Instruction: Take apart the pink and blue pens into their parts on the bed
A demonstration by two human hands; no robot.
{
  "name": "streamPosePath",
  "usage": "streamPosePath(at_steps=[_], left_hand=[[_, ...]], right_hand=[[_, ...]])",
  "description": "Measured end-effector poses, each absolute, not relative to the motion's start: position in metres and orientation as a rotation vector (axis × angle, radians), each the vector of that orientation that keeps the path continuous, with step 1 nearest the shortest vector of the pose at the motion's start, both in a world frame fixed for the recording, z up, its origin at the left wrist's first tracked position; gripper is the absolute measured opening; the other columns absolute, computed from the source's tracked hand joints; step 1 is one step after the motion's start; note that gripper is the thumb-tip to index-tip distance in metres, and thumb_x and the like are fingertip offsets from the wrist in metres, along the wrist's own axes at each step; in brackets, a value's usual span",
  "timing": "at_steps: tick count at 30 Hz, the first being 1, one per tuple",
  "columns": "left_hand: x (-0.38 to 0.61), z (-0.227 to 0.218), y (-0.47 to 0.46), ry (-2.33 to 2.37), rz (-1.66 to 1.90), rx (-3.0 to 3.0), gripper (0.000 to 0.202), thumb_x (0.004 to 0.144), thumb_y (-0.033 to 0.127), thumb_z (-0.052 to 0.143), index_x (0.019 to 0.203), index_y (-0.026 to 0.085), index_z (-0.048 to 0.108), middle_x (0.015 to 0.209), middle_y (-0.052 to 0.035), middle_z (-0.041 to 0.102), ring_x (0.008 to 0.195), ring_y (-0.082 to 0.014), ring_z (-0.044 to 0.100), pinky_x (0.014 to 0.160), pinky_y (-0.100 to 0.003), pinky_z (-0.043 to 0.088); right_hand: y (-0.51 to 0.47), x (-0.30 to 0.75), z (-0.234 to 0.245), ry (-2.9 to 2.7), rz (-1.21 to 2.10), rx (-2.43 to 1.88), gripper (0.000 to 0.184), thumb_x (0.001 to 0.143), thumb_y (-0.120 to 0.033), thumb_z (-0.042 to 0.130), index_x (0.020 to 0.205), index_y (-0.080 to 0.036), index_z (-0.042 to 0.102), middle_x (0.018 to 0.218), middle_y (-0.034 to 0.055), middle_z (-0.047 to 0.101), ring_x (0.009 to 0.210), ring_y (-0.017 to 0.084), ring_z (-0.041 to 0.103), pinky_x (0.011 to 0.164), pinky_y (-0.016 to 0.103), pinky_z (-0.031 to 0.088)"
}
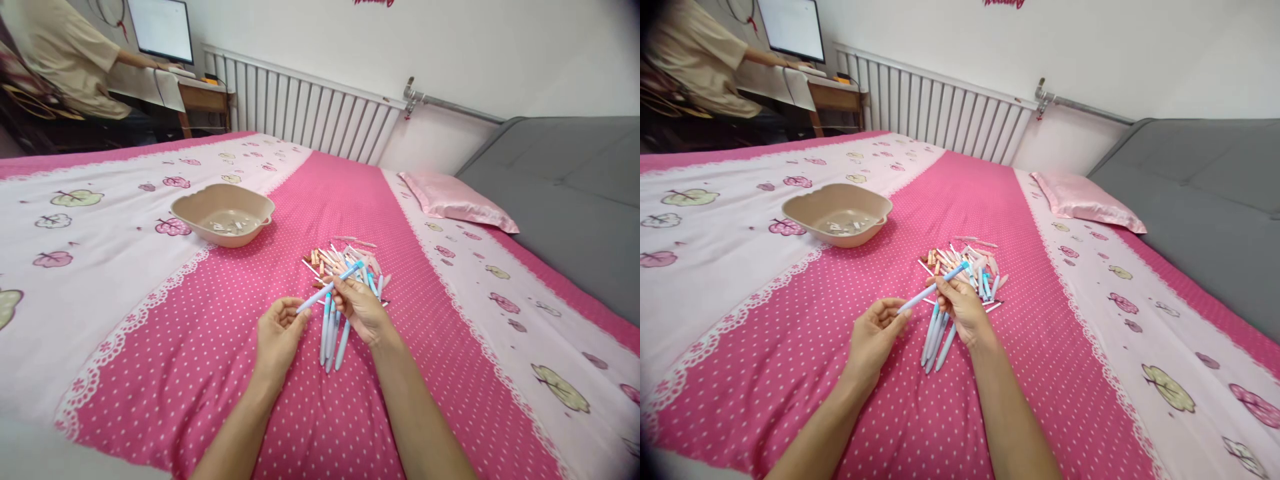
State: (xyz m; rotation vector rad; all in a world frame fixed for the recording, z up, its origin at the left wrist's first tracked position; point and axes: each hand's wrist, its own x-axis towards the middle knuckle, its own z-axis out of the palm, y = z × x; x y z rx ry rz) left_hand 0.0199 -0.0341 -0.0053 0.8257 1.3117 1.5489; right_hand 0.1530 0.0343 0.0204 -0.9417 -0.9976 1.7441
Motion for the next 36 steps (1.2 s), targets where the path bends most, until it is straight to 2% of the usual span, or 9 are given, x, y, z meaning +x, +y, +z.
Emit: streamPosePath(at_steps=[2, 5, 12, 15, 17, 19, 24, 30, 36], left_hand=[[0.019, -0.008, -0.034, 1.308, 1.519, 0.846, 0.034, 0.066, 0.042, 0.067, 0.080, 0.013, 0.058, 0.059, 0.0014, 0.058, 0.050, -0.0077, 0.050, 0.048, -0.018, 0.039], [0.019, -0.009, -0.036, 1.334, 1.462, 0.853, 0.039, 0.074, 0.051, 0.056, 0.071, 0.012, 0.058, 0.054, -0.0005, 0.057, 0.044, -0.0076, 0.047, 0.044, -0.018, 0.036], [0.020, -0.005, -0.036, 1.399, 1.373, 0.824, 0.053, 0.075, 0.061, 0.046, 0.053, 0.013, 0.053, 0.038, -0.0013, 0.050, 0.032, -0.0076, 0.041, 0.037, -0.019, 0.030], [0.021, -0.004, -0.036, 1.354, 1.429, 0.809, 0.046, 0.074, 0.058, 0.051, 0.071, 0.012, 0.057, 0.051, -0.0016, 0.058, 0.036, -0.0081, 0.044, 0.038, -0.019, 0.034], [0.021, -0.004, -0.036, 1.331, 1.494, 0.806, 0.044, 0.065, 0.049, 0.066, 0.090, 0.014, 0.055, 0.061, 0.0003, 0.061, 0.042, -0.0086, 0.048, 0.041, -0.019, 0.037], [0.021, -0.006, -0.035, 1.326, 1.554, 0.824, 0.049, 0.056, 0.037, 0.076, 0.094, 0.015, 0.054, 0.065, 0.0015, 0.061, 0.050, -0.0089, 0.052, 0.046, -0.018, 0.039], [0.019, -0.009, -0.035, 1.328, 1.543, 0.856, 0.031, 0.064, 0.039, 0.069, 0.077, 0.013, 0.058, 0.057, 0.0034, 0.056, 0.045, -0.0059, 0.047, 0.044, -0.016, 0.035], [0.018, -0.003, -0.039, 1.390, 1.464, 0.778, 0.047, 0.074, 0.057, 0.052, 0.058, 0.013, 0.054, 0.042, 0.0016, 0.051, 0.033, -0.0063, 0.040, 0.036, -0.018, 0.029], [0.018, 0.003, -0.040, 1.385, 1.458, 0.694, 0.048, 0.071, 0.059, 0.053, 0.055, 0.014, 0.052, 0.038, 0.0023, 0.048, 0.031, -0.0056, 0.037, 0.035, -0.017, 0.026]], right_hand=[[0.034, 0.153, 0.020, -0.994, 1.747, -0.943, 0.030, 0.059, -0.038, 0.076, 0.078, -0.015, 0.071, 0.057, -0.0054, 0.049, 0.046, 0.000, 0.041, 0.042, 0.011, 0.035], [0.034, 0.152, 0.020, -0.999, 1.740, -0.937, 0.030, 0.059, -0.038, 0.076, 0.078, -0.015, 0.071, 0.057, -0.0055, 0.049, 0.045, 0.000, 0.041, 0.042, 0.011, 0.035], [0.033, 0.151, 0.020, -1.027, 1.752, -0.915, 0.030, 0.061, -0.039, 0.075, 0.079, -0.015, 0.070, 0.057, -0.0052, 0.048, 0.046, 0.000, 0.041, 0.042, 0.011, 0.033], [0.033, 0.151, 0.020, -1.012, 1.742, -0.922, 0.031, 0.061, -0.040, 0.075, 0.078, -0.015, 0.070, 0.057, -0.0052, 0.049, 0.046, 0.001, 0.041, 0.042, 0.012, 0.033], [0.034, 0.151, 0.020, -1.005, 1.736, -0.924, 0.031, 0.061, -0.040, 0.075, 0.078, -0.015, 0.070, 0.057, -0.0053, 0.049, 0.046, 0.001, 0.041, 0.042, 0.012, 0.033], [0.034, 0.151, 0.020, -1.008, 1.741, -0.925, 0.031, 0.061, -0.040, 0.075, 0.078, -0.015, 0.070, 0.057, -0.0055, 0.048, 0.046, 0.001, 0.041, 0.042, 0.012, 0.033], [0.034, 0.149, 0.019, -1.021, 1.737, -0.925, 0.030, 0.061, -0.040, 0.075, 0.078, -0.015, 0.070, 0.056, -0.0056, 0.048, 0.046, 0.001, 0.040, 0.041, 0.011, 0.033], [0.038, 0.157, 0.022, -0.914, 1.666, -0.904, 0.030, 0.059, -0.038, 0.076, 0.077, -0.015, 0.069, 0.057, -0.0061, 0.049, 0.045, 0.000, 0.042, 0.040, 0.009, 0.034], [0.041, 0.168, 0.027, -0.889, 1.641, -0.843, 0.026, 0.062, -0.042, 0.074, 0.072, -0.018, 0.068, 0.067, -0.0032, 0.061, 0.048, 0.001, 0.047, 0.039, 0.008, 0.038]])
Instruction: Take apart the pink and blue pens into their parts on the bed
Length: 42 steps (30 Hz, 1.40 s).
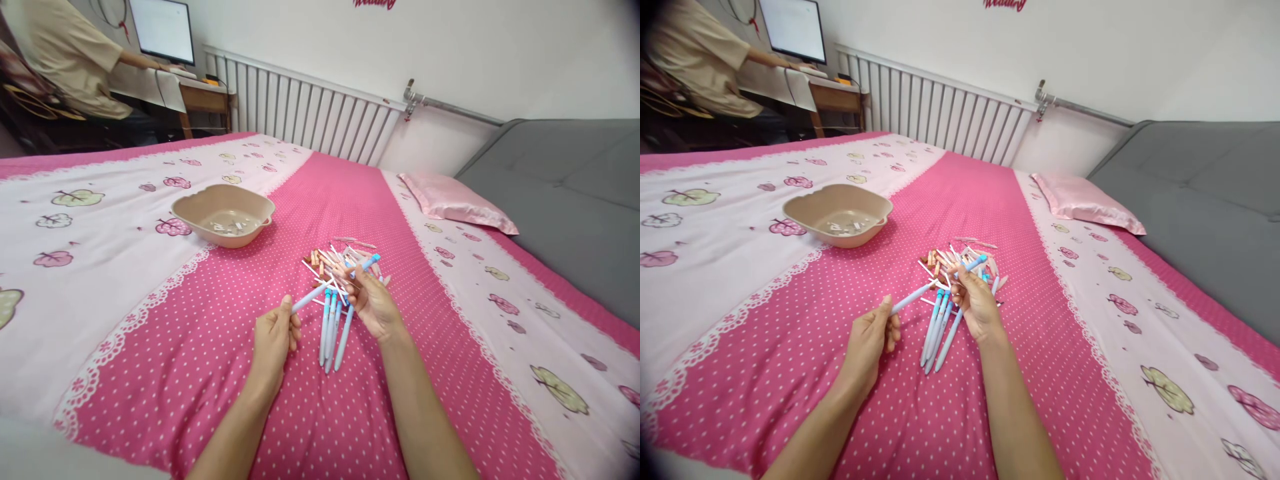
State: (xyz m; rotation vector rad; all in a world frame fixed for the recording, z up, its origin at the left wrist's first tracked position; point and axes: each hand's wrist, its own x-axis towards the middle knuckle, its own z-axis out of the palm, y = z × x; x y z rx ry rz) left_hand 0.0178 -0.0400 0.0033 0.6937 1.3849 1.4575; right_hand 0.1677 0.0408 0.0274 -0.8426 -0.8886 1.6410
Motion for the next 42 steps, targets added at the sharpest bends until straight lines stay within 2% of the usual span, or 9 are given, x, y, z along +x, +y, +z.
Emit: streamPosePath(at_steps=[3, 10, 15, 18, 20, 24, 32, 38, 42], left_hand=[[0.018, 0.002, -0.039, 1.389, 1.444, 0.719, 0.049, 0.071, 0.059, 0.052, 0.055, 0.014, 0.051, 0.038, 0.0020, 0.048, 0.030, -0.0055, 0.036, 0.035, -0.017, 0.025], [0.017, -0.003, -0.037, 1.409, 1.438, 0.743, 0.048, 0.072, 0.059, 0.053, 0.057, 0.013, 0.053, 0.041, 0.0016, 0.049, 0.032, -0.0056, 0.038, 0.036, -0.017, 0.027], [0.017, -0.003, -0.035, 1.409, 1.521, 0.669, 0.041, 0.070, 0.055, 0.057, 0.070, 0.014, 0.054, 0.048, 0.0033, 0.052, 0.034, -0.0050, 0.038, 0.037, -0.016, 0.028], [0.016, -0.005, -0.034, 1.411, 1.507, 0.680, 0.040, 0.069, 0.053, 0.059, 0.074, 0.014, 0.053, 0.050, 0.0037, 0.053, 0.035, -0.0051, 0.038, 0.037, -0.016, 0.028], [0.016, -0.006, -0.033, 1.411, 1.504, 0.696, 0.039, 0.070, 0.051, 0.058, 0.077, 0.013, 0.053, 0.051, 0.0033, 0.054, 0.035, -0.0051, 0.039, 0.036, -0.016, 0.028], [0.016, -0.008, -0.033, 1.411, 1.498, 0.709, 0.039, 0.072, 0.051, 0.055, 0.078, 0.012, 0.054, 0.053, 0.0018, 0.056, 0.035, -0.0052, 0.039, 0.037, -0.017, 0.028], [0.018, -0.007, -0.034, 1.374, 1.445, 0.840, 0.041, 0.072, 0.053, 0.056, 0.071, 0.012, 0.058, 0.051, 0.0011, 0.054, 0.036, -0.0049, 0.037, 0.039, -0.017, 0.028], [0.019, -0.008, -0.033, 1.380, 1.421, 0.923, 0.044, 0.066, 0.055, 0.062, 0.075, 0.012, 0.064, 0.051, 0.0006, 0.056, 0.038, -0.0070, 0.040, 0.039, -0.019, 0.030], [0.019, -0.011, -0.033, 1.446, 1.396, 0.998, 0.045, 0.067, 0.055, 0.062, 0.074, 0.012, 0.065, 0.052, 0.0011, 0.054, 0.041, -0.0079, 0.041, 0.042, -0.019, 0.031]], right_hand=[[0.035, 0.162, 0.028, -1.031, 1.707, -0.857, 0.025, 0.065, -0.039, 0.073, 0.077, -0.017, 0.070, 0.085, 0.0015, 0.067, 0.057, 0.003, 0.056, 0.045, 0.008, 0.044], [0.043, 0.169, 0.027, -0.838, 1.517, -0.963, 0.017, 0.061, -0.029, 0.076, 0.068, -0.015, 0.069, 0.072, 0.0012, 0.068, 0.060, 0.005, 0.061, 0.055, 0.008, 0.050], [0.059, 0.188, 0.022, -0.762, 1.266, -0.935, 0.016, 0.065, -0.031, 0.073, 0.070, -0.017, 0.066, 0.082, 0.0017, 0.068, 0.073, 0.009, 0.065, 0.060, 0.012, 0.052], [0.060, 0.186, 0.014, -0.841, 1.328, -0.980, 0.023, 0.065, -0.036, 0.072, 0.077, -0.018, 0.066, 0.086, 0.0021, 0.068, 0.074, 0.012, 0.066, 0.057, 0.016, 0.053], [0.060, 0.184, 0.010, -0.924, 1.320, -1.102, 0.030, 0.063, -0.041, 0.072, 0.081, -0.018, 0.065, 0.080, 0.0018, 0.067, 0.061, 0.012, 0.065, 0.046, 0.017, 0.049], [0.055, 0.179, 0.011, -1.100, 1.095, -1.292, 0.040, 0.064, -0.054, 0.065, 0.073, -0.015, 0.063, 0.059, -0.0003, 0.062, 0.036, 0.005, 0.047, 0.032, 0.016, 0.030], [0.026, 0.140, 0.012, -1.606, 1.463, -1.219, 0.043, 0.068, -0.055, 0.060, 0.058, -0.014, 0.061, 0.049, -0.0024, 0.055, 0.036, 0.005, 0.040, 0.038, 0.019, 0.027], [0.017, 0.126, 0.006, -1.474, 1.571, -1.148, 0.040, 0.066, -0.055, 0.062, 0.060, -0.015, 0.060, 0.048, -0.0058, 0.047, 0.041, 0.006, 0.039, 0.040, 0.019, 0.028], [0.023, 0.133, 0.010, -1.356, 1.586, -1.175, 0.039, 0.067, -0.053, 0.063, 0.063, -0.014, 0.060, 0.046, -0.0049, 0.048, 0.038, 0.005, 0.036, 0.035, 0.017, 0.023]])
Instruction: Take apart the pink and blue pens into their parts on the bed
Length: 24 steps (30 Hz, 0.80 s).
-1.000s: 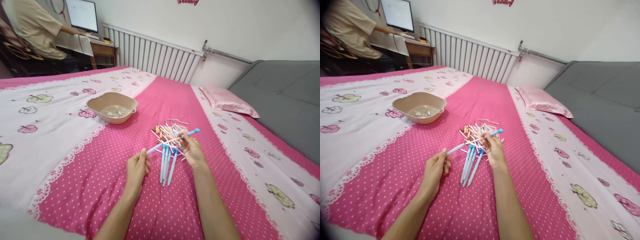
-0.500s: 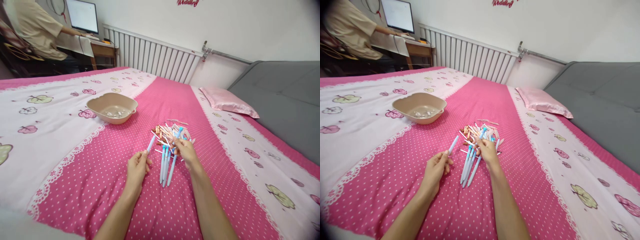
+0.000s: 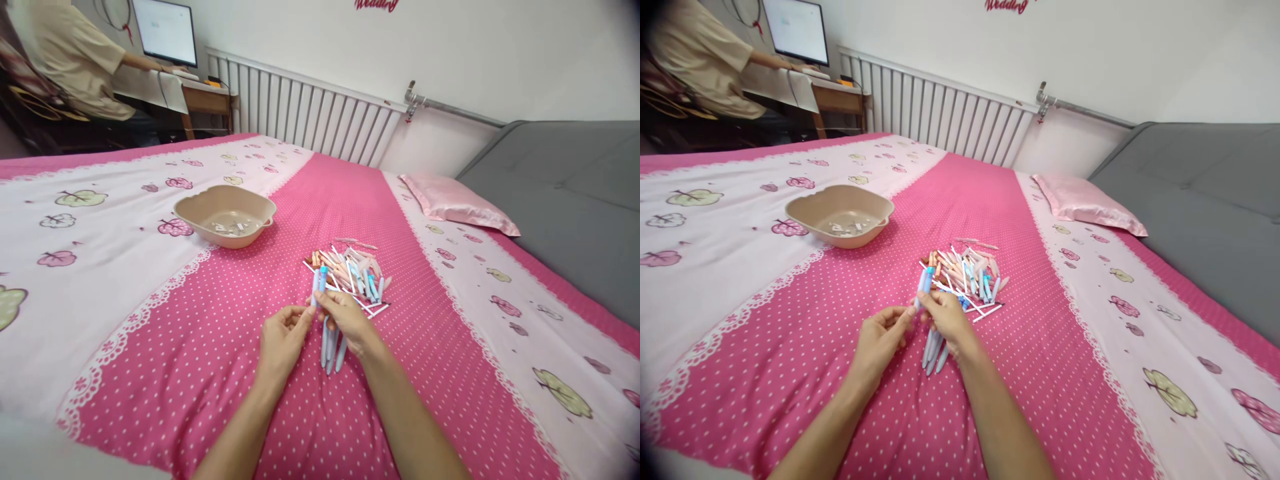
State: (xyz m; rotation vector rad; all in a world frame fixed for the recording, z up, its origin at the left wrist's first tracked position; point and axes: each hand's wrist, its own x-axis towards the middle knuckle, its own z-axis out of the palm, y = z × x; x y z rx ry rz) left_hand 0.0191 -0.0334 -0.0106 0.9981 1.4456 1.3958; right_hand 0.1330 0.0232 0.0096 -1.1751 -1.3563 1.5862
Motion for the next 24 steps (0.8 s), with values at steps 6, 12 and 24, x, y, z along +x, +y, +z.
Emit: streamPosePath(at_steps=[6, 12, 24], left_hand=[[0.022, -0.015, -0.039, 1.688, 1.094, 1.389, 0.029, 0.064, 0.044, 0.067, 0.070, 0.016, 0.063, 0.061, -0.0024, 0.060, 0.055, -0.0151, 0.053, 0.052, -0.023, 0.034], [0.029, -0.008, -0.044, 1.880, 0.716, 1.716, 0.029, 0.064, 0.046, 0.065, 0.077, 0.020, 0.066, 0.077, -0.0051, 0.064, 0.070, -0.0202, 0.057, 0.058, -0.026, 0.031], [0.028, -0.006, -0.044, 1.776, 0.651, 1.571, 0.017, 0.067, 0.039, 0.063, 0.064, 0.021, 0.064, 0.065, -0.0016, 0.065, 0.062, -0.0187, 0.058, 0.053, -0.024, 0.028]], right_hand=[[0.049, 0.157, 0.007, -1.210, 1.364, -1.341, 0.039, 0.075, -0.054, 0.055, 0.085, -0.016, 0.059, 0.065, 0.0025, 0.065, 0.042, 0.008, 0.056, 0.040, 0.019, 0.042], [0.053, 0.170, -0.001, -1.492, 1.017, -1.470, 0.032, 0.075, -0.045, 0.057, 0.094, -0.019, 0.063, 0.055, -0.0006, 0.062, 0.043, 0.012, 0.059, 0.042, 0.021, 0.044], [0.036, 0.160, 0.001, -1.919, 0.836, -1.687, 0.012, 0.075, -0.024, 0.051, 0.068, -0.018, 0.058, 0.052, 0.0020, 0.064, 0.051, 0.015, 0.063, 0.054, 0.023, 0.043]])
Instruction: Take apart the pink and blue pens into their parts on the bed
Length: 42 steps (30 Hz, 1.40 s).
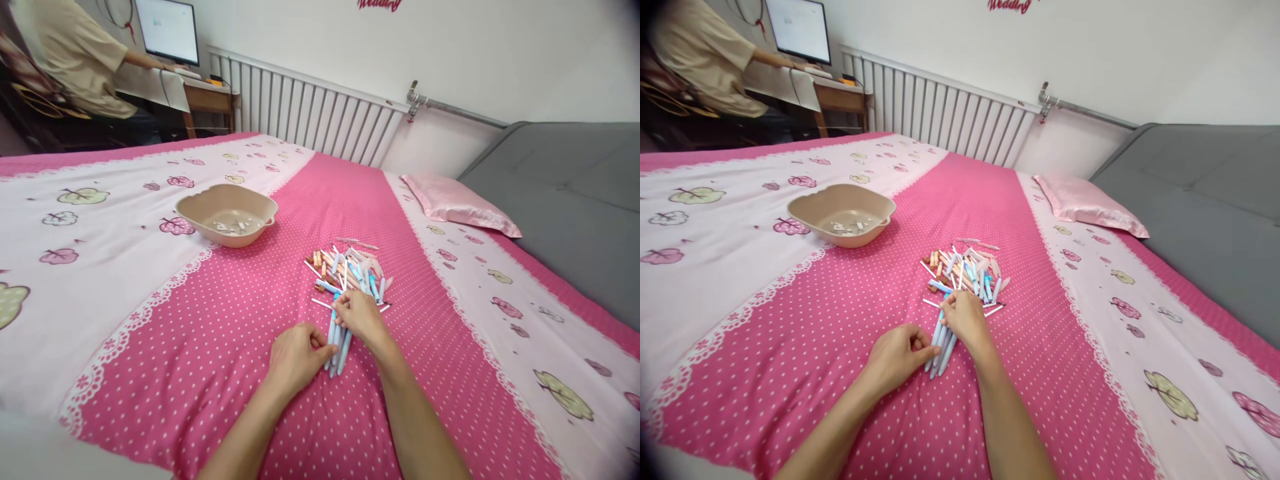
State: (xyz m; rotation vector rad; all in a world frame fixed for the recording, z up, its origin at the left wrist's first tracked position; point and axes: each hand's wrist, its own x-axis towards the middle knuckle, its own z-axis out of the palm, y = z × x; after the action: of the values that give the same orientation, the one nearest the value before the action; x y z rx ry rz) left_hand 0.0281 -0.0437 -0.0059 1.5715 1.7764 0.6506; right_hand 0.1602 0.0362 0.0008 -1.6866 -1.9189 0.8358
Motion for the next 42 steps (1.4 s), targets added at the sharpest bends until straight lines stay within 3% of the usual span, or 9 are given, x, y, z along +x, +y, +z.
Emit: streamPosePath(at_steps=[5, 11, 15, 17, 20, 24, 29, 37, 42], left_hand=[[0.028, -0.009, -0.044, 1.777, 0.745, 1.641, 0.027, 0.073, 0.032, 0.056, 0.097, 0.022, 0.063, 0.079, -0.0029, 0.068, 0.073, -0.0210, 0.061, 0.061, -0.026, 0.034], [0.035, -0.006, -0.045, 1.880, 0.565, 1.786, 0.019, 0.071, 0.034, 0.052, 0.081, 0.024, 0.064, 0.072, -0.0043, 0.066, 0.071, -0.0235, 0.060, 0.057, -0.027, 0.030], [0.036, -0.005, -0.046, 1.928, 0.543, 1.733, 0.011, 0.059, 0.029, 0.056, 0.067, 0.022, 0.059, 0.066, -0.0019, 0.063, 0.066, -0.0216, 0.058, 0.055, -0.026, 0.028], [0.036, -0.004, -0.046, 1.918, 0.590, 1.702, 0.008, 0.058, 0.027, 0.054, 0.064, 0.022, 0.055, 0.062, -0.0002, 0.060, 0.062, -0.0192, 0.056, 0.054, -0.025, 0.027], [0.035, -0.002, -0.047, 1.870, 0.679, 1.661, 0.005, 0.061, 0.024, 0.050, 0.064, 0.021, 0.050, 0.058, 0.0012, 0.057, 0.057, -0.0159, 0.052, 0.053, -0.024, 0.025], [0.033, -0.003, -0.045, 1.809, 0.756, 1.586, 0.002, 0.065, 0.022, 0.047, 0.066, 0.020, 0.047, 0.055, 0.0026, 0.052, 0.053, -0.0141, 0.047, 0.051, -0.024, 0.023], [0.031, -0.010, -0.042, 1.755, 0.894, 1.507, 0.003, 0.071, 0.022, 0.043, 0.069, 0.020, 0.044, 0.053, 0.0038, 0.048, 0.050, -0.0129, 0.044, 0.050, -0.024, 0.023], [0.027, -0.018, -0.040, 1.553, 1.201, 1.356, 0.013, 0.077, 0.022, 0.040, 0.075, 0.018, 0.052, 0.053, 0.0031, 0.051, 0.049, -0.0118, 0.046, 0.050, -0.023, 0.029], [0.028, -0.020, -0.036, 1.465, 1.386, 1.154, 0.025, 0.069, 0.032, 0.060, 0.087, 0.016, 0.055, 0.065, 0.0010, 0.058, 0.052, -0.0115, 0.050, 0.050, -0.021, 0.036]], right_hand=[[0.029, 0.160, 0.016, -2.154, 0.487, -1.813, 0.022, 0.074, -0.029, 0.054, 0.059, -0.017, 0.063, 0.059, 0.0083, 0.067, 0.063, 0.020, 0.064, 0.059, 0.027, 0.039], [0.028, 0.158, 0.014, -2.262, 0.444, -1.799, 0.028, 0.076, -0.035, 0.054, 0.057, -0.019, 0.067, 0.061, 0.0070, 0.067, 0.064, 0.018, 0.060, 0.055, 0.026, 0.031], [0.032, 0.157, 0.009, -2.174, 0.594, -1.722, 0.040, 0.075, -0.041, 0.053, 0.042, -0.017, 0.054, 0.040, -0.0013, 0.045, 0.045, 0.011, 0.044, 0.048, 0.025, 0.022], [0.034, 0.156, 0.007, -2.064, 0.725, -1.644, 0.044, 0.072, -0.045, 0.055, 0.040, -0.017, 0.047, 0.038, -0.0046, 0.033, 0.042, 0.008, 0.035, 0.046, 0.024, 0.020], [0.039, 0.155, 0.003, -1.752, 1.006, -1.525, 0.041, 0.066, -0.050, 0.061, 0.046, -0.017, 0.047, 0.040, -0.0076, 0.029, 0.040, 0.006, 0.028, 0.042, 0.021, 0.019], [0.046, 0.159, 0.004, -1.187, 1.330, -1.374, 0.039, 0.063, -0.054, 0.064, 0.064, -0.016, 0.056, 0.042, -0.0095, 0.033, 0.034, 0.004, 0.026, 0.035, 0.019, 0.017], [0.049, 0.166, 0.013, -1.060, 1.518, -1.330, 0.058, 0.070, -0.067, 0.050, 0.085, -0.013, 0.064, 0.059, -0.0006, 0.056, 0.036, 0.004, 0.042, 0.034, 0.017, 0.028], [0.028, 0.149, 0.013, -1.482, 1.650, -1.147, 0.038, 0.057, -0.047, 0.075, 0.067, -0.012, 0.063, 0.050, -0.0051, 0.053, 0.041, 0.004, 0.042, 0.042, 0.019, 0.031], [0.033, 0.148, 0.010, -1.234, 1.555, -1.215, 0.039, 0.056, -0.048, 0.074, 0.066, -0.012, 0.062, 0.049, -0.0046, 0.053, 0.042, 0.005, 0.045, 0.043, 0.019, 0.032]])
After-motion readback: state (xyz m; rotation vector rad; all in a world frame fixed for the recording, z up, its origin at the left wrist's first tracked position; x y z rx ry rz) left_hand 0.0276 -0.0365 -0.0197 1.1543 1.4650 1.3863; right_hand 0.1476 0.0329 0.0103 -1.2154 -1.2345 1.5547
